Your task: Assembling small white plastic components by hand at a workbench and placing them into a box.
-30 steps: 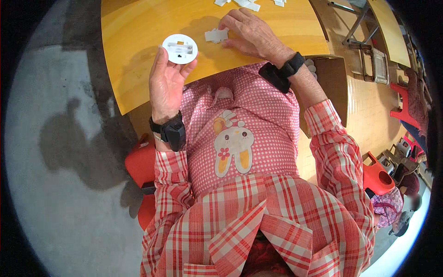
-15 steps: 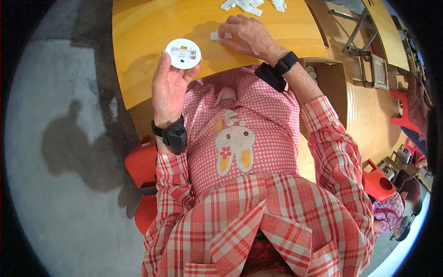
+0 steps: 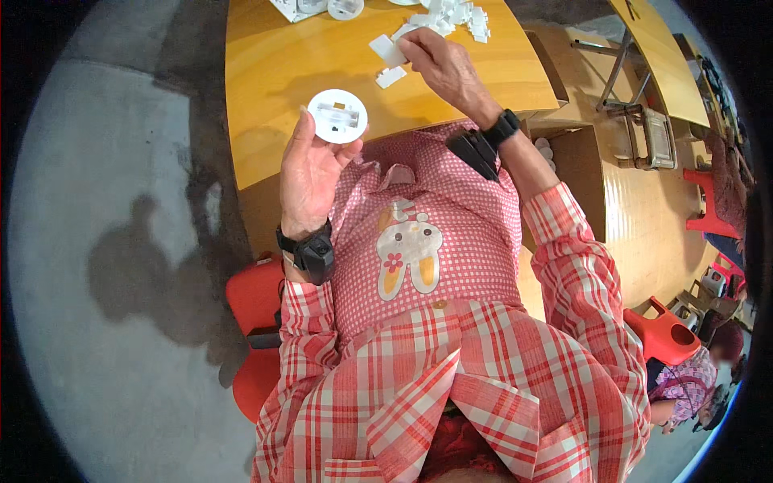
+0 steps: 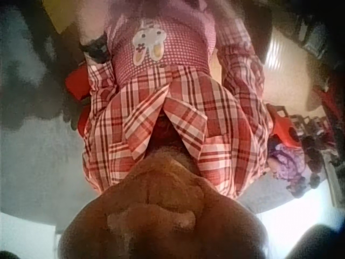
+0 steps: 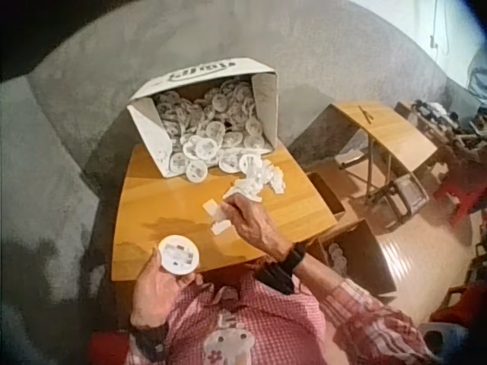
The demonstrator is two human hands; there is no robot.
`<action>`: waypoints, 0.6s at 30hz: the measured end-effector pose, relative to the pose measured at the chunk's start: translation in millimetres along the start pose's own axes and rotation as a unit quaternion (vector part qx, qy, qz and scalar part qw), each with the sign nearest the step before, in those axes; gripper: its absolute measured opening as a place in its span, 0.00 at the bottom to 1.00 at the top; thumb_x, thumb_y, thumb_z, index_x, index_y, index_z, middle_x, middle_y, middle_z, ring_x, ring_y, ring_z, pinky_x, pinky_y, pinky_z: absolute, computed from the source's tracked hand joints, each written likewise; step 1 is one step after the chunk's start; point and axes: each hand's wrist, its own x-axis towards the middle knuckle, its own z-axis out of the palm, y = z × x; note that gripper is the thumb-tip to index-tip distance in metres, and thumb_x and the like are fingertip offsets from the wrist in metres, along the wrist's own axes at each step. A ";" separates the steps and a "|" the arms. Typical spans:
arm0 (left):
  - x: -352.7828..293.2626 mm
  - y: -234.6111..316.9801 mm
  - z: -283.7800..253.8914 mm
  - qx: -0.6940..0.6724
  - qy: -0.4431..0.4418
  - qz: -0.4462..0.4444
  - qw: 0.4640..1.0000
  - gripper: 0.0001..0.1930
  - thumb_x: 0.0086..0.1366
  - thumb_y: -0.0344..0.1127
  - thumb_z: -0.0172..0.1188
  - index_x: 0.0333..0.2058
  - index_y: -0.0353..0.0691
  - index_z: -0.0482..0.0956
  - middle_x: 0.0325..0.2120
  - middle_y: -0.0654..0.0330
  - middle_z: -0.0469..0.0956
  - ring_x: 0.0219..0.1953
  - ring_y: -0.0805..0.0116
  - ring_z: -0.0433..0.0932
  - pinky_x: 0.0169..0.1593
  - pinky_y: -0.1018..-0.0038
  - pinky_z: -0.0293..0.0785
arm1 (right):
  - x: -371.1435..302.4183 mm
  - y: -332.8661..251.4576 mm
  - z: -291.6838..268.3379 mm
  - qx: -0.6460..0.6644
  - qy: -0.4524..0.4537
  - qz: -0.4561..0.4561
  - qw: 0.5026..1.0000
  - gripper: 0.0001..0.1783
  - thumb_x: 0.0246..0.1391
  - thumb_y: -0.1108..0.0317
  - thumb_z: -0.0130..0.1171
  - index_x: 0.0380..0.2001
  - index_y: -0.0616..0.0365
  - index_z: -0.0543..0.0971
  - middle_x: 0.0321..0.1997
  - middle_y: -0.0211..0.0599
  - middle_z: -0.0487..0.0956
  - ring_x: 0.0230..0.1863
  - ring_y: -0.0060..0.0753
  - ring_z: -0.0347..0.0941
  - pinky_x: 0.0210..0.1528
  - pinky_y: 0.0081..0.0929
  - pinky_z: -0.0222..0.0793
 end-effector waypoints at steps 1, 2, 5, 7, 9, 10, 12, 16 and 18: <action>-1.0 0.4 3.4 0.005 -0.007 -0.004 1.000 0.24 0.66 0.50 0.49 0.51 0.35 0.67 0.46 0.53 0.73 0.48 0.59 0.73 0.46 0.68 0.73 | -0.2 -7.1 -5.0 0.000 0.003 -0.003 1.000 0.14 0.57 0.61 0.52 0.36 0.63 0.76 0.29 0.44 0.80 0.28 0.41 0.77 0.31 0.31 0.72; -4.2 0.9 6.8 0.005 -0.008 -0.002 1.000 0.24 0.66 0.50 0.49 0.51 0.35 0.67 0.46 0.53 0.73 0.48 0.59 0.73 0.46 0.68 0.73 | -0.5 -20.7 -11.5 0.042 -0.028 0.003 0.999 0.15 0.58 0.61 0.52 0.36 0.63 0.76 0.28 0.44 0.80 0.27 0.38 0.77 0.30 0.30 0.71; -8.5 1.0 14.5 0.015 -0.009 0.007 1.000 0.24 0.66 0.50 0.49 0.51 0.36 0.67 0.46 0.53 0.74 0.47 0.60 0.74 0.45 0.68 0.73 | -3.9 -45.2 -24.5 0.083 -0.068 -0.007 0.994 0.16 0.58 0.59 0.52 0.36 0.64 0.77 0.26 0.42 0.80 0.25 0.33 0.77 0.28 0.27 0.71; -7.8 2.1 16.4 0.016 -0.026 0.007 1.000 0.24 0.66 0.50 0.49 0.51 0.36 0.67 0.45 0.53 0.74 0.46 0.61 0.74 0.44 0.68 0.73 | -2.0 -53.6 -29.8 0.082 -0.078 -0.027 0.993 0.17 0.58 0.59 0.52 0.35 0.65 0.78 0.25 0.41 0.79 0.24 0.31 0.77 0.27 0.26 0.70; -11.5 1.7 22.5 0.017 -0.026 0.002 1.000 0.24 0.67 0.50 0.48 0.52 0.36 0.66 0.45 0.53 0.74 0.45 0.62 0.74 0.44 0.68 0.74 | -3.6 -58.2 -33.1 0.063 -0.094 -0.062 0.992 0.16 0.57 0.60 0.53 0.34 0.64 0.79 0.23 0.41 0.79 0.23 0.32 0.77 0.26 0.24 0.70; -13.0 1.2 25.6 0.017 -0.027 -0.002 1.000 0.24 0.67 0.50 0.48 0.52 0.36 0.66 0.45 0.54 0.74 0.45 0.62 0.74 0.43 0.68 0.74 | -4.0 -60.1 -35.2 0.064 -0.093 -0.061 0.992 0.16 0.57 0.60 0.53 0.34 0.64 0.79 0.23 0.41 0.79 0.23 0.32 0.77 0.26 0.24 0.70; -15.7 2.1 28.5 0.025 -0.037 -0.003 0.999 0.24 0.67 0.50 0.48 0.52 0.36 0.66 0.45 0.54 0.74 0.45 0.62 0.74 0.43 0.68 0.74 | -3.5 -64.7 -37.8 0.032 -0.112 -0.071 0.991 0.14 0.56 0.62 0.54 0.33 0.63 0.79 0.23 0.41 0.79 0.23 0.32 0.77 0.25 0.24 0.70; -15.9 -0.5 31.8 0.029 -0.048 -0.009 0.998 0.24 0.67 0.50 0.48 0.53 0.36 0.65 0.46 0.53 0.73 0.46 0.60 0.75 0.40 0.69 0.77 | -6.8 -71.0 -39.3 -0.005 -0.082 -0.102 0.991 0.12 0.54 0.63 0.55 0.33 0.62 0.79 0.23 0.41 0.79 0.22 0.32 0.76 0.26 0.25 0.70; -14.9 -3.3 34.0 0.035 -0.053 -0.019 0.998 0.25 0.67 0.50 0.47 0.53 0.36 0.65 0.46 0.52 0.73 0.43 0.59 0.77 0.38 0.71 0.77 | -10.1 -68.3 -38.4 0.033 -0.070 -0.098 0.992 0.11 0.54 0.65 0.55 0.34 0.62 0.79 0.23 0.40 0.79 0.23 0.32 0.76 0.27 0.26 0.71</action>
